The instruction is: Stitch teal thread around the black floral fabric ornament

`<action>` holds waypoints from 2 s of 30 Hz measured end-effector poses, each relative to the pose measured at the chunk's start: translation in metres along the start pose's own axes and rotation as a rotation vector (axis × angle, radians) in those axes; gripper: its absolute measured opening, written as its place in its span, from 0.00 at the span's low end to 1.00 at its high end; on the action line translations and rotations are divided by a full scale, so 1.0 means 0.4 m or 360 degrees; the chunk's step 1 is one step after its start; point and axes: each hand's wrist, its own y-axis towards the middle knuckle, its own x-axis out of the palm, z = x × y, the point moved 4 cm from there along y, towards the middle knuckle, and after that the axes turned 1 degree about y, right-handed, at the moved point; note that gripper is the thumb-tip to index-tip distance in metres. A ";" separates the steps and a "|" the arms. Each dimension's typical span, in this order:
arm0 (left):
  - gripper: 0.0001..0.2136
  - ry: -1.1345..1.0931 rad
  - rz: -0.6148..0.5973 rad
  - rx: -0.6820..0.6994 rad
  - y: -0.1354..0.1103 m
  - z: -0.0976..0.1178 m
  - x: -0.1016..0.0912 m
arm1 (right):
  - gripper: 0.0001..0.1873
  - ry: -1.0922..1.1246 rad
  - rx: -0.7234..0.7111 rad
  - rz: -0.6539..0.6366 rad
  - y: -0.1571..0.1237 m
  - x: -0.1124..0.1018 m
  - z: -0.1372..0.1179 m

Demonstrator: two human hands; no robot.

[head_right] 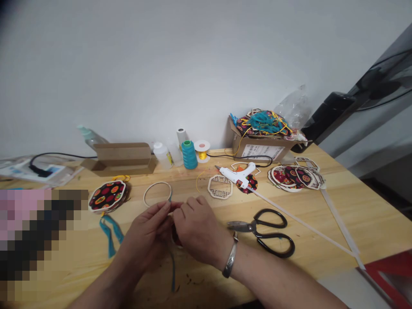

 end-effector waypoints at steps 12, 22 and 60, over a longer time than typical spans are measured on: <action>0.10 0.0210 0.0014 0.0148 -0.006 0.008 0.000 | 0.09 0.0569 0.0579 0.0327 -0.003 -0.020 0.069; 0.09 0.0315 -0.0198 0.0101 -0.011 -0.004 0.013 | 0.10 0.2189 0.1222 0.0005 0.009 0.057 0.096; 0.09 0.0204 -0.0154 0.0073 -0.005 -0.005 0.011 | 0.15 0.2305 0.0876 0.0076 0.019 0.049 0.083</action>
